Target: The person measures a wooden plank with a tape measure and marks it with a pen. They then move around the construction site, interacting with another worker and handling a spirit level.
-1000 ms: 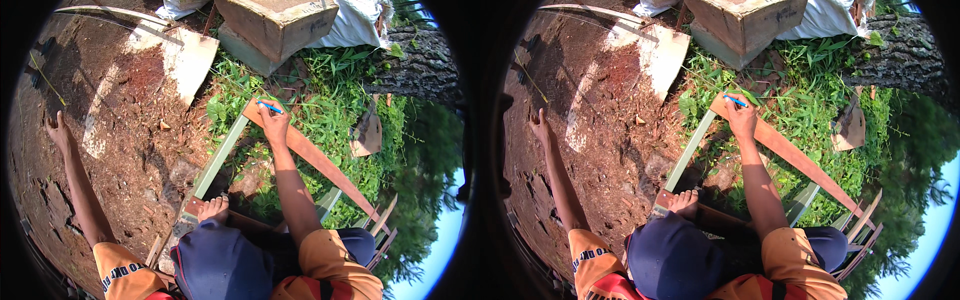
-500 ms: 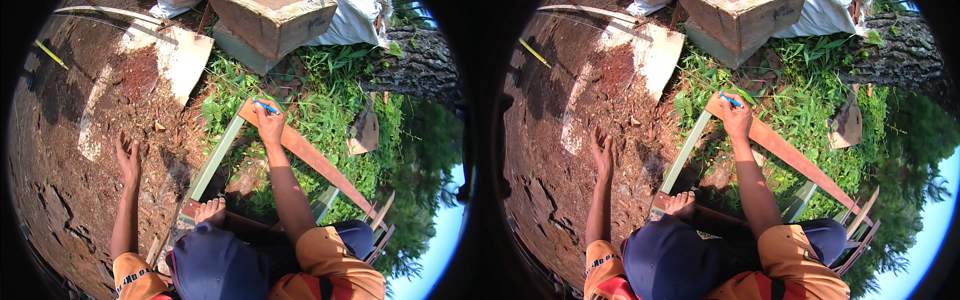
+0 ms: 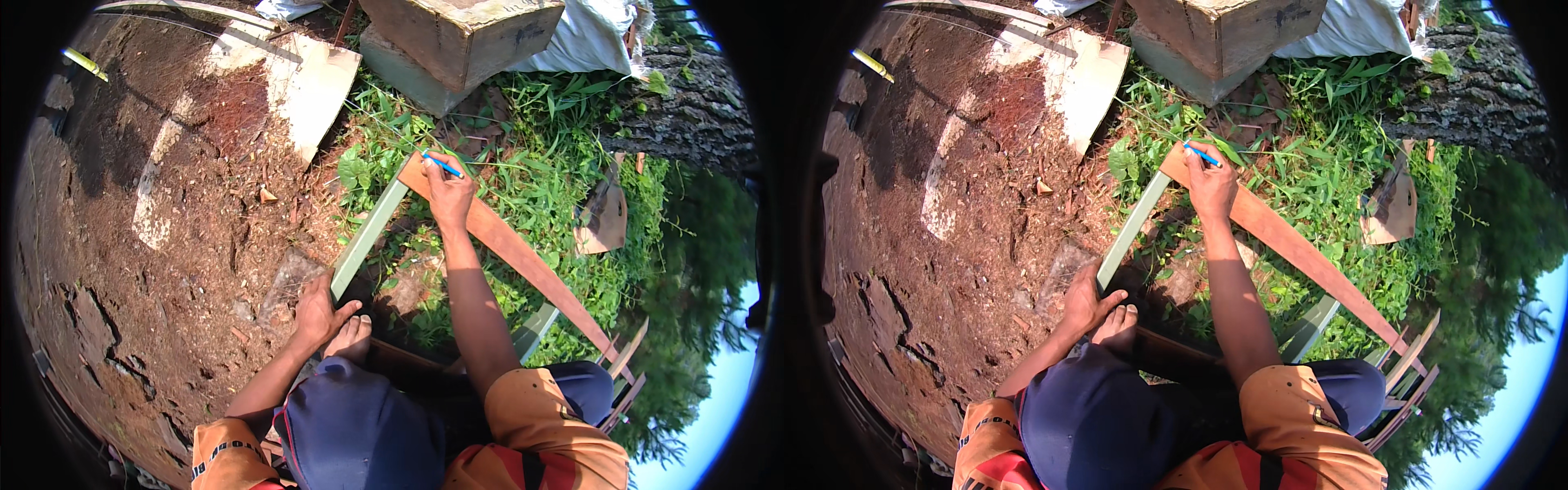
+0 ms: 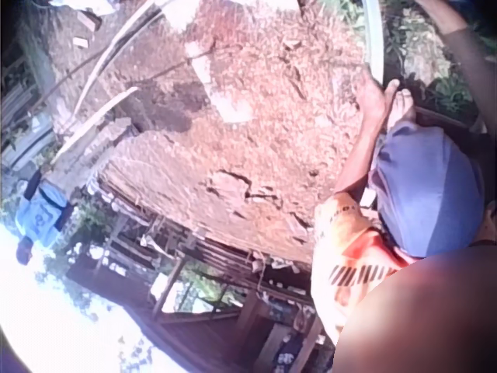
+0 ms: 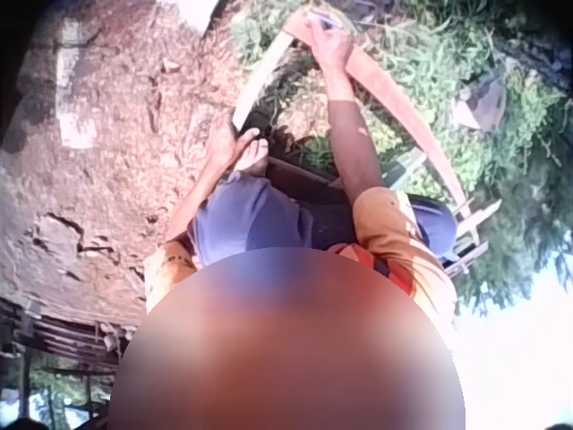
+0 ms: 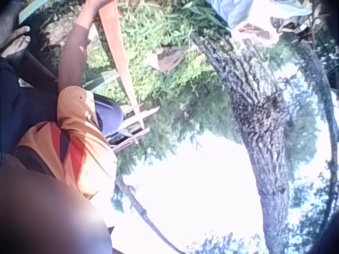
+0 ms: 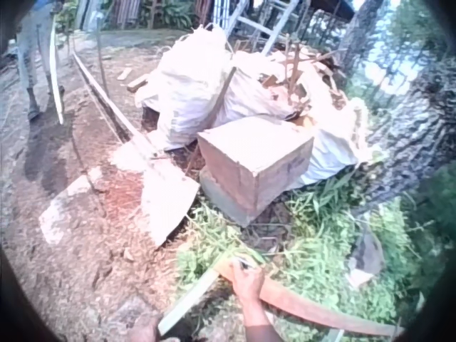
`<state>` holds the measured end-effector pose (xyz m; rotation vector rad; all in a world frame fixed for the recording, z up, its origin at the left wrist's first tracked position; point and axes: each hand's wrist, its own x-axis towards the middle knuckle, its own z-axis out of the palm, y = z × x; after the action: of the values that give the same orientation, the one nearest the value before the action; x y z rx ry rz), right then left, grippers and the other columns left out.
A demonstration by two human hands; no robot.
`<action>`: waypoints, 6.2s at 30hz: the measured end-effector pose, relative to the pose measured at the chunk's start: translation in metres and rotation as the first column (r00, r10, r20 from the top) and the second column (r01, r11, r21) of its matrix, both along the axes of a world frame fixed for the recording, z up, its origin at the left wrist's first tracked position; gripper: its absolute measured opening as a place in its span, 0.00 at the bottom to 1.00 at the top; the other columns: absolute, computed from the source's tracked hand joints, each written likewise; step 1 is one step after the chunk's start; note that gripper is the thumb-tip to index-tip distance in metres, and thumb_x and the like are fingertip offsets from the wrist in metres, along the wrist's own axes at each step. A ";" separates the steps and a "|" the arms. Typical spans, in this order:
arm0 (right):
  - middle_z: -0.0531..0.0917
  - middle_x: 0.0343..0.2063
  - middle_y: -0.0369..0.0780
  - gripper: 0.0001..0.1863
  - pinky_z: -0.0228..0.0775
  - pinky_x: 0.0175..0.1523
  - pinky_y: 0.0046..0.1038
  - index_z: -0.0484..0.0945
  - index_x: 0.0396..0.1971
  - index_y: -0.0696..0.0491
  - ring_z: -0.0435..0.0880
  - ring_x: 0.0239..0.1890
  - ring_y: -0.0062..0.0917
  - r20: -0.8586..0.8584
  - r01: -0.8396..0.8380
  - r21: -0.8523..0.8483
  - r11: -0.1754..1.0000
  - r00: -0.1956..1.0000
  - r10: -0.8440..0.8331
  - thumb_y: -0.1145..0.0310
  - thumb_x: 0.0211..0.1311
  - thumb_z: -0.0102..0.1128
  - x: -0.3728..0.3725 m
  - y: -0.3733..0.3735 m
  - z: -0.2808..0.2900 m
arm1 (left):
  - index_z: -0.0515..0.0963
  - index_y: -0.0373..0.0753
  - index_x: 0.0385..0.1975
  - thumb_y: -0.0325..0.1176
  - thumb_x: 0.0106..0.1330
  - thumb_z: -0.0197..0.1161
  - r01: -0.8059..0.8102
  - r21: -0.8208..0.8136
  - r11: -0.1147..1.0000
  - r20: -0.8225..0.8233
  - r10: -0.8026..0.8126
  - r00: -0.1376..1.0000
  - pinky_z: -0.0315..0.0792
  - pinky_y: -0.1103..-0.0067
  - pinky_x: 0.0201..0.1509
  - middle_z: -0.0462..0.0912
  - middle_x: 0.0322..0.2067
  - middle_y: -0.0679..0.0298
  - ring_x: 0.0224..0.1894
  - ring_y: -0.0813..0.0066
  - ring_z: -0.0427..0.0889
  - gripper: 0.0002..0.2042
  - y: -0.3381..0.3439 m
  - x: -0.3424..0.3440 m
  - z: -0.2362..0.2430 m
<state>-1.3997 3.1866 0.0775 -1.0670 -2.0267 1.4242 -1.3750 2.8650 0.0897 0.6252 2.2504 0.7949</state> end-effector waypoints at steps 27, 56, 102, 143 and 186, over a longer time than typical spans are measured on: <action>0.86 0.28 0.35 0.09 0.74 0.39 0.19 0.84 0.40 0.60 0.82 0.32 0.14 0.026 -0.039 0.000 0.999 0.999 0.039 0.70 0.66 0.66 0.000 0.004 0.005 | 0.66 0.30 0.62 0.33 0.62 0.66 0.012 -0.058 0.998 -0.052 -0.015 0.999 0.73 0.58 0.58 0.79 0.50 0.43 0.54 0.41 0.77 0.29 0.003 0.005 -0.004; 0.87 0.29 0.35 0.07 0.75 0.35 0.19 0.83 0.38 0.60 0.83 0.30 0.15 -0.209 -0.161 -0.125 0.979 0.969 0.133 0.72 0.67 0.63 0.013 -0.018 -0.001 | 0.67 0.33 0.59 0.38 0.65 0.63 -0.006 -0.099 0.995 -0.009 0.005 1.000 0.73 0.57 0.58 0.77 0.51 0.41 0.55 0.43 0.77 0.26 -0.001 0.005 0.008; 0.80 0.31 0.34 0.15 0.65 0.33 0.20 0.79 0.49 0.58 0.72 0.28 0.14 -0.256 -0.255 0.068 0.965 0.930 0.264 0.61 0.76 0.54 -0.001 -0.009 -0.004 | 0.73 0.34 0.47 0.44 0.58 0.68 -0.132 -0.071 0.989 -0.029 0.130 0.991 0.76 0.57 0.52 0.82 0.44 0.48 0.49 0.47 0.82 0.24 -0.003 0.018 0.006; 0.79 0.35 0.50 0.11 0.74 0.38 0.40 0.75 0.42 0.57 0.83 0.35 0.47 0.482 -0.965 0.257 0.042 0.166 0.860 0.75 0.61 0.64 0.051 0.058 0.061 | 0.80 0.34 0.36 0.63 0.52 0.67 -0.385 -0.039 0.922 -0.074 0.382 0.921 0.77 0.55 0.48 0.84 0.33 0.44 0.40 0.41 0.84 0.32 -0.006 0.025 0.021; 0.72 0.55 0.53 0.58 0.73 0.54 0.48 0.60 0.64 0.56 0.77 0.53 0.52 0.832 -0.844 0.159 0.511 0.394 0.390 0.50 0.32 0.85 0.078 0.071 0.035 | 0.75 0.45 0.56 0.50 0.79 0.34 -0.417 -0.338 0.844 -0.538 0.190 0.821 0.65 0.62 0.64 0.78 0.57 0.55 0.60 0.53 0.74 0.23 -0.100 -0.240 -0.201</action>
<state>-1.3217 3.2579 0.1129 -0.5170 -3.4737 0.4483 -1.6149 2.7654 -0.1114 0.2425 2.9299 0.2403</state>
